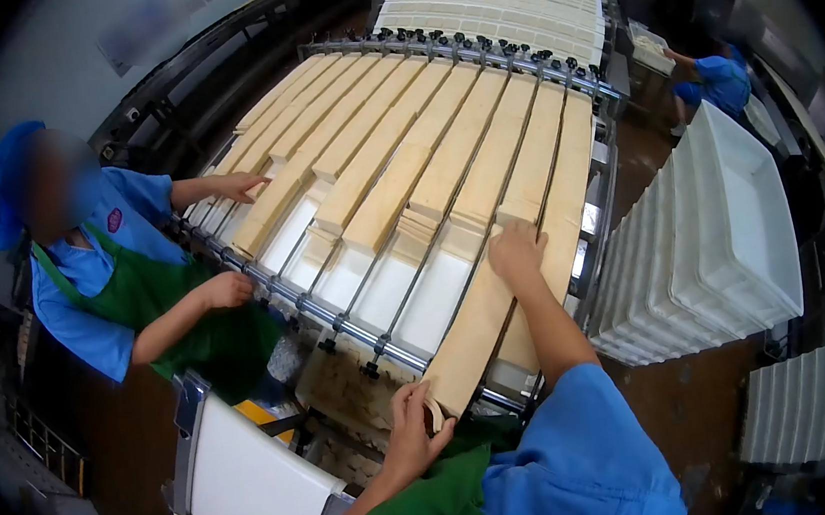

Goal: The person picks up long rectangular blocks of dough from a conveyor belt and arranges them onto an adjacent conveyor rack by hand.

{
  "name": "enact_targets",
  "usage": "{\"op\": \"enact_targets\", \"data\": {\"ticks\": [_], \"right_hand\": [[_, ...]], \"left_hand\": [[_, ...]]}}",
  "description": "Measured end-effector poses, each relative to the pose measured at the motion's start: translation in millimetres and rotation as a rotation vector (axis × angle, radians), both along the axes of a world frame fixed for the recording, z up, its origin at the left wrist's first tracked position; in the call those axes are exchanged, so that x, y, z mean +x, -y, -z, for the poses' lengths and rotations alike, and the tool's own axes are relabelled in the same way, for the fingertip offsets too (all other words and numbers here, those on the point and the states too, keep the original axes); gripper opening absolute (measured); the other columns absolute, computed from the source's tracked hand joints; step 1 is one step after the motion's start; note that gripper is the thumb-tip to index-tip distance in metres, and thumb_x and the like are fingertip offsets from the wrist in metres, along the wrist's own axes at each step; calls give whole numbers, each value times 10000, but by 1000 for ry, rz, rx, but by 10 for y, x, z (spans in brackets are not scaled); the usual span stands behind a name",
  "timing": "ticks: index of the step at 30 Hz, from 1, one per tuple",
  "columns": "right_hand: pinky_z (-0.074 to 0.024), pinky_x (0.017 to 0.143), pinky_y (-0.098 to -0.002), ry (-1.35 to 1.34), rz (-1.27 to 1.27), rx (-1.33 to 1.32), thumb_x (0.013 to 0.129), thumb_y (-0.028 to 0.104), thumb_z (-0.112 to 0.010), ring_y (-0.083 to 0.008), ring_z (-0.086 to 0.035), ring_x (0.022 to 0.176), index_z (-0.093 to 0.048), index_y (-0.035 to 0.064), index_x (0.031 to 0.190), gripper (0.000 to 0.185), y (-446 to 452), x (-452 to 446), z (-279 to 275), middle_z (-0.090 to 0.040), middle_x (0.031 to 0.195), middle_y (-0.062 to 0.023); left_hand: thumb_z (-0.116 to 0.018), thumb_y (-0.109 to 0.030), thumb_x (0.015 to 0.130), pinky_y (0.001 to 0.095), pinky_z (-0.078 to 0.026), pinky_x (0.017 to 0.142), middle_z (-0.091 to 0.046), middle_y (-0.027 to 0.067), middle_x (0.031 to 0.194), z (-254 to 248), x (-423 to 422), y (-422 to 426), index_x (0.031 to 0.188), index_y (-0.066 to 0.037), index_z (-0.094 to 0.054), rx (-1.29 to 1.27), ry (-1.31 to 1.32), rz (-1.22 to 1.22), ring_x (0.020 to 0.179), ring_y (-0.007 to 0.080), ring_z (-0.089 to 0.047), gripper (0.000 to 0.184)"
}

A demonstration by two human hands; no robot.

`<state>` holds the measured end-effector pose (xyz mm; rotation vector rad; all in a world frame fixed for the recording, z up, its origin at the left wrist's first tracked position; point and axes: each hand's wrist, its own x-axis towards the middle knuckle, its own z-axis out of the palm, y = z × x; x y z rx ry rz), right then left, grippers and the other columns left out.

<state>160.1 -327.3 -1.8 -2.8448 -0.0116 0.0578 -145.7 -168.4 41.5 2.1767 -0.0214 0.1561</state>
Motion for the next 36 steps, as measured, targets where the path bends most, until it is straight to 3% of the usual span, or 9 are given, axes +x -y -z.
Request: {"op": "enact_targets", "data": {"ticks": [2,9,17,19,23,27,32,34,36], "right_hand": [[-288,971,-513,300,-17,-24,846,239,-461,-331,-475,1133,-565,25,1119,361,60,36,168,-534,1208,-156],[-283,935,-496,529,-4,-97,774,176,-555,-307,-433,1103,-570,52,1074,325,54,-213,14,-518,1136,-157],[-273,900,-496,388,-690,476,749,189,-603,-304,-459,1096,-535,51,1065,352,-173,-1593,-186,-504,1145,-145],[-283,905,-481,334,-902,278,750,198,-614,-270,-443,1158,-596,79,1019,295,-154,-1849,-325,-487,1239,-123],[-297,915,-473,415,-959,196,758,208,-602,-236,-424,1202,-661,131,960,224,-107,-1956,-201,-451,1341,-72],[-245,981,-465,383,-861,142,773,220,-575,-226,-403,1231,-691,192,940,205,-92,-1943,-135,-423,1394,-34],[-224,1000,-520,385,-674,49,772,265,-612,-323,-378,1259,-724,194,838,148,-206,-1877,-50,-422,1405,-74],[-209,1017,-530,327,-679,-24,765,259,-610,-324,-370,1267,-727,181,822,151,-268,-1888,-25,-421,1404,-90],[-173,1052,-563,276,-699,-109,748,220,-603,-329,-359,1277,-727,136,796,157,-323,-1891,23,-430,1387,-133]], "left_hand": [[-710,-117,784,393,-490,837,-328,226,1257,27,107,25,1357,-41,-327,9,9,2,1041,377,-518,694],[-671,-119,812,406,-433,929,-260,240,1310,211,401,143,1344,-27,-345,-4,-11,65,1104,404,-457,631],[-564,-27,802,434,-363,996,-227,290,1352,306,446,59,1341,-5,-330,-44,59,93,1119,448,-410,588],[-488,7,755,423,-332,1028,-295,262,1325,355,327,-138,1320,24,-333,86,175,-44,1152,421,-394,586],[-450,6,705,415,-296,1058,-344,219,1296,576,-94,-571,1303,39,-349,-383,99,-413,1197,364,-386,607],[-541,4,724,441,-276,1056,-300,281,1329,772,-642,-937,1347,23,-312,211,-16,-720,1223,446,-335,664],[-670,-179,754,517,-257,1058,-296,335,1349,1314,-1581,-1228,1356,26,-336,477,-457,-826,1253,500,-289,719],[-595,-251,820,388,-443,897,-607,202,1101,1550,-1813,-1231,1061,-41,-632,1000,-214,-884,1029,351,-561,322],[-588,-239,831,397,-423,938,-590,198,1139,1651,-1922,-1272,1110,-41,-607,922,-193,-845,1065,355,-540,342]]}}
